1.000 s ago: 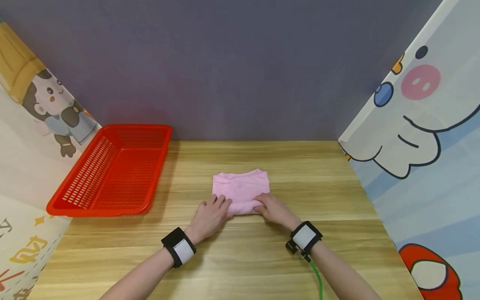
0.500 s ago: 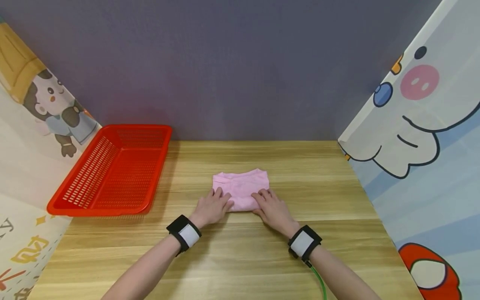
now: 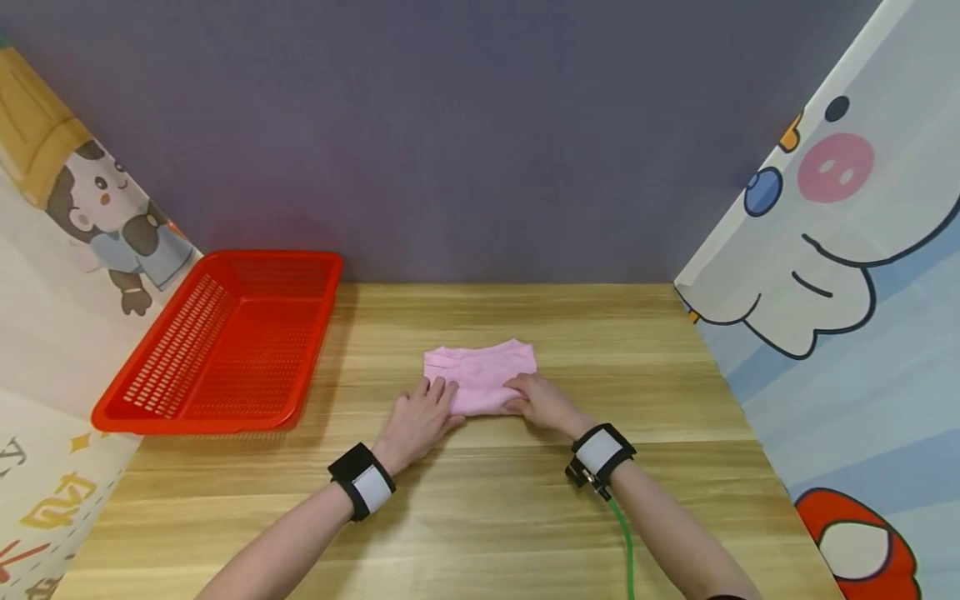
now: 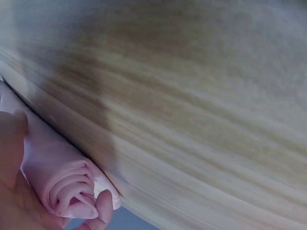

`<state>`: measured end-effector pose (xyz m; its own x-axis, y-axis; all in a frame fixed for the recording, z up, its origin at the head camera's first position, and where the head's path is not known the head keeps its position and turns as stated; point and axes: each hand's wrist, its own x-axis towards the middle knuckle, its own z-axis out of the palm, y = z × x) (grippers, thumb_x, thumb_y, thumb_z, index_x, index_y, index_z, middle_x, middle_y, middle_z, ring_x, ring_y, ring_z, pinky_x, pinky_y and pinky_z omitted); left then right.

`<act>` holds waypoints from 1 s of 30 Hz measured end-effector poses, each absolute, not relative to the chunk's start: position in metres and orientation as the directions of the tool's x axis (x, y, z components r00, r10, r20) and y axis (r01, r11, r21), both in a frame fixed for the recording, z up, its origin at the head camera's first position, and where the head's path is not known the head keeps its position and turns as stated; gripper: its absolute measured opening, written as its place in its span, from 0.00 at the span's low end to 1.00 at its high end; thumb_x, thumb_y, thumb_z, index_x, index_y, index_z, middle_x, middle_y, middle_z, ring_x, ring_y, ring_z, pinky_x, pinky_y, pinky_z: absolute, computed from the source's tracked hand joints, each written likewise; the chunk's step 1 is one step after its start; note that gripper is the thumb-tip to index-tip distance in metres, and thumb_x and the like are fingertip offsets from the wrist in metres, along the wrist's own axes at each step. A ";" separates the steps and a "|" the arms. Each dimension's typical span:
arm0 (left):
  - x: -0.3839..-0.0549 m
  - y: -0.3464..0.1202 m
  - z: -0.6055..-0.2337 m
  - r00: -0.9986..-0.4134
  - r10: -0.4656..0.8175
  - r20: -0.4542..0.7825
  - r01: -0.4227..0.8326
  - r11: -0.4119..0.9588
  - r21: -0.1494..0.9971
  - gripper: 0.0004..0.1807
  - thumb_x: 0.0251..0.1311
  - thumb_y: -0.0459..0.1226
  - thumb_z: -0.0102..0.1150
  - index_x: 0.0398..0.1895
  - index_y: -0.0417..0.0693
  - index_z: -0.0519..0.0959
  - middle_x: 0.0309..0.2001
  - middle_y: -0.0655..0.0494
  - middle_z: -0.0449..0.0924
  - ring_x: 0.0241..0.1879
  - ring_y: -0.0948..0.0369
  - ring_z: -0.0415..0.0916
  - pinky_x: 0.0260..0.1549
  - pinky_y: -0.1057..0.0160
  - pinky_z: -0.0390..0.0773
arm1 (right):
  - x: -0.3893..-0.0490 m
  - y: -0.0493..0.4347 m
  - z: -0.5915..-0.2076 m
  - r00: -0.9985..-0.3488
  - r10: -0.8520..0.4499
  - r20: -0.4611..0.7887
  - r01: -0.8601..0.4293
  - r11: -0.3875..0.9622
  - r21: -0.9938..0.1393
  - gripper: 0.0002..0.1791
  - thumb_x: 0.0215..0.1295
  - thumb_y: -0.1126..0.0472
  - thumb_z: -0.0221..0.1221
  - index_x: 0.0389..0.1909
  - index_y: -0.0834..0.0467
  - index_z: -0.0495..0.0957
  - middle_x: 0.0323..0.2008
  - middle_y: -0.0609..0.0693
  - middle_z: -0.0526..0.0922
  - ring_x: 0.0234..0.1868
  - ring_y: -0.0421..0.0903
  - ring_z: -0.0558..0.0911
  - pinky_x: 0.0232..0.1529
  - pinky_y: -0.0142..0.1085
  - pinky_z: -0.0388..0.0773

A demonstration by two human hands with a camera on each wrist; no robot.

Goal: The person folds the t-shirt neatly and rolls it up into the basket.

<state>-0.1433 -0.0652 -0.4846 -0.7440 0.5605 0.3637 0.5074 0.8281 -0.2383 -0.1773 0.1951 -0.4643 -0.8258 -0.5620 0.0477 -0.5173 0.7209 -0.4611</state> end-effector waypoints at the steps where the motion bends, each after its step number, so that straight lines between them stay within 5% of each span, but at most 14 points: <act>1: -0.143 -0.065 -0.485 -0.734 0.563 0.379 0.502 0.826 -0.255 0.31 0.64 0.63 0.55 0.55 0.47 0.74 0.40 0.53 0.75 0.37 0.55 0.74 0.14 0.67 0.60 | -0.179 0.195 -0.463 -0.823 -0.567 0.030 -0.510 0.714 -0.480 0.14 0.65 0.60 0.65 0.48 0.62 0.83 0.42 0.55 0.87 0.44 0.51 0.84 0.51 0.47 0.81; 6: -0.149 -0.063 -0.486 -0.748 0.554 0.365 0.523 0.831 -0.189 0.23 0.69 0.57 0.52 0.47 0.46 0.74 0.37 0.54 0.75 0.34 0.55 0.74 0.11 0.69 0.55 | -0.181 0.193 -0.460 -0.829 -0.559 -0.019 -0.480 0.730 -0.487 0.16 0.67 0.59 0.63 0.52 0.64 0.81 0.47 0.58 0.86 0.49 0.54 0.84 0.55 0.49 0.79; 13: -0.166 -0.061 -0.482 -0.853 0.498 0.156 0.512 0.856 0.066 0.17 0.75 0.50 0.47 0.46 0.46 0.73 0.43 0.50 0.76 0.43 0.50 0.75 0.15 0.54 0.72 | -0.166 0.190 -0.472 -0.849 -0.523 0.073 -0.527 0.832 -0.173 0.35 0.66 0.43 0.63 0.69 0.53 0.68 0.56 0.56 0.77 0.59 0.57 0.76 0.57 0.58 0.75; 19: -0.176 -0.062 -0.477 -0.871 0.486 0.070 0.491 0.866 0.100 0.20 0.78 0.51 0.38 0.51 0.47 0.74 0.49 0.49 0.73 0.52 0.50 0.72 0.22 0.54 0.76 | -0.165 0.186 -0.482 -0.821 -0.492 0.288 -0.542 0.831 -0.127 0.22 0.67 0.48 0.62 0.58 0.52 0.76 0.51 0.52 0.81 0.55 0.55 0.78 0.50 0.57 0.77; 23: -0.171 -0.063 -0.479 -0.858 0.499 0.123 0.507 0.860 0.054 0.22 0.77 0.52 0.39 0.56 0.46 0.72 0.51 0.48 0.75 0.53 0.50 0.73 0.23 0.52 0.77 | -0.171 0.184 -0.484 -0.823 -0.489 0.289 -0.545 0.822 -0.162 0.18 0.67 0.49 0.62 0.52 0.53 0.80 0.46 0.50 0.83 0.50 0.53 0.79 0.47 0.52 0.81; 30: -0.163 -0.064 -0.493 -0.760 0.570 0.312 0.505 0.821 -0.267 0.32 0.68 0.61 0.52 0.61 0.46 0.70 0.51 0.51 0.75 0.51 0.53 0.73 0.27 0.55 0.80 | -0.185 0.185 -0.479 -0.840 -0.510 0.183 -0.542 0.792 -0.280 0.18 0.66 0.51 0.62 0.52 0.56 0.82 0.45 0.52 0.85 0.47 0.54 0.80 0.49 0.50 0.80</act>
